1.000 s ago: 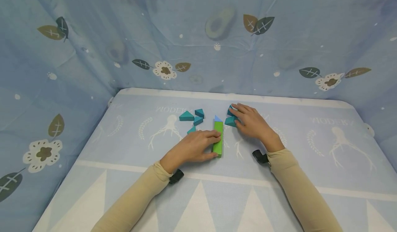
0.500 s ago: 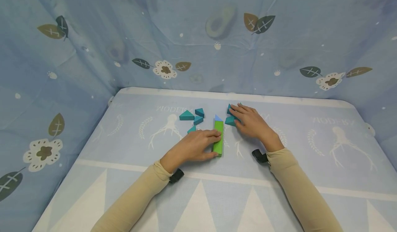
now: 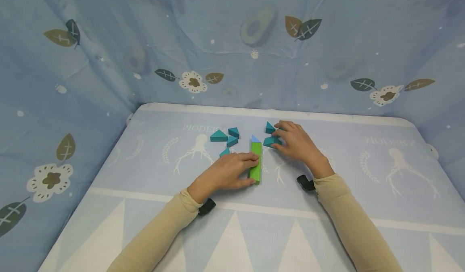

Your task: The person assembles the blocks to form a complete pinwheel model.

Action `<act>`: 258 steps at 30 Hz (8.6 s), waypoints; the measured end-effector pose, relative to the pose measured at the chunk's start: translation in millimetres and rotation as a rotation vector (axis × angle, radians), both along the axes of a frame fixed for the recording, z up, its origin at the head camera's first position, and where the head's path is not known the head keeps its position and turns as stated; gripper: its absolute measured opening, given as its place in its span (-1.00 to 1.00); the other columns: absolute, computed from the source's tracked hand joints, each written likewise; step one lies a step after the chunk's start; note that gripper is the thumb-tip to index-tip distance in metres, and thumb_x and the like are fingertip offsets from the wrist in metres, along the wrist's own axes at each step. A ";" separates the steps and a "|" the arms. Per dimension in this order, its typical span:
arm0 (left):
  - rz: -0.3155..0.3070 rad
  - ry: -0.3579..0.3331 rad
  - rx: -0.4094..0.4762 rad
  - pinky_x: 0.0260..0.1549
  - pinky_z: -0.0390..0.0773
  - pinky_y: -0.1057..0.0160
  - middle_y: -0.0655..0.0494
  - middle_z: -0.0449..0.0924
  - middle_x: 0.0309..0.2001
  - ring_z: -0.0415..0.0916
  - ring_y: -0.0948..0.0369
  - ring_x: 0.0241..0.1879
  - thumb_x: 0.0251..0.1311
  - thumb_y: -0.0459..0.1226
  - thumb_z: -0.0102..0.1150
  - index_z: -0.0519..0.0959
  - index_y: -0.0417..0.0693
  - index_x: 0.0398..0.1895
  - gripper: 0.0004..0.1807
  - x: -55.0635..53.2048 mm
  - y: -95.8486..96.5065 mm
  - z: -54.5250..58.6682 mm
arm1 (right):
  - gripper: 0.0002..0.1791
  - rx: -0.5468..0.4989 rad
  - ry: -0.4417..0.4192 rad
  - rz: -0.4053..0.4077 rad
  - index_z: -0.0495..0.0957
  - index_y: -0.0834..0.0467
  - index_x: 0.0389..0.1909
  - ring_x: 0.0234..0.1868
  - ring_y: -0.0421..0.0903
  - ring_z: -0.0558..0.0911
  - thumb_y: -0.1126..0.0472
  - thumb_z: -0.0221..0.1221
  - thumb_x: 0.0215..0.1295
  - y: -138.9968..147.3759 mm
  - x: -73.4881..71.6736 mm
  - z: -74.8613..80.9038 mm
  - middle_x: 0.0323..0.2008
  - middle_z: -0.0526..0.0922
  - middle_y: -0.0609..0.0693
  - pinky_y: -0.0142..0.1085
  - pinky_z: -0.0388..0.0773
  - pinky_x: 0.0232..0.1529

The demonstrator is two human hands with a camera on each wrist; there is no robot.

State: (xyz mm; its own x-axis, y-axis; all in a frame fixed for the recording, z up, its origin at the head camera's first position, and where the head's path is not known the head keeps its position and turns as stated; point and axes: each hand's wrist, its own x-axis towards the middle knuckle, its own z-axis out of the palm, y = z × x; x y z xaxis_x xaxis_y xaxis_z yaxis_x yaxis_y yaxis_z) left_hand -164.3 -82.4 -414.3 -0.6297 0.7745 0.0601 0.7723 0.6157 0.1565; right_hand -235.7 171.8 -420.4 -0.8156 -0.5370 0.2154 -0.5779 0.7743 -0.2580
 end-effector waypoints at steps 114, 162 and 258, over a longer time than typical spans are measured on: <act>0.009 -0.007 0.000 0.17 0.52 0.21 0.14 0.45 0.31 0.47 0.18 0.25 0.24 0.07 0.24 0.54 -0.06 0.25 -0.40 -0.1 -0.2 -1.0 | -0.55 0.066 -0.090 0.070 0.51 0.19 0.26 0.31 0.26 0.39 0.36 0.09 0.34 -1.0 7.9 9.4 0.24 0.48 0.18 0.21 0.33 0.26; -0.002 0.003 -0.021 0.17 0.52 0.20 0.13 0.44 0.33 0.46 0.17 0.25 0.26 0.07 0.21 0.52 -0.05 0.27 -0.40 -1.2 0.1 -0.6 | -0.54 0.121 -0.060 0.098 0.48 0.15 0.28 0.25 0.14 0.45 0.28 0.13 0.37 -19.8 19.5 8.8 0.23 0.47 0.17 0.14 0.43 0.17; 0.003 -0.002 -0.014 0.19 0.51 0.19 0.12 0.45 0.32 0.46 0.16 0.26 0.25 0.08 0.22 0.52 -0.05 0.27 -0.39 -0.7 0.5 -0.3 | -0.43 0.135 -0.098 -0.069 0.29 0.23 0.42 0.36 0.24 0.31 0.18 0.07 0.43 -16.0 1.2 -2.6 0.35 0.32 0.25 0.19 0.27 0.30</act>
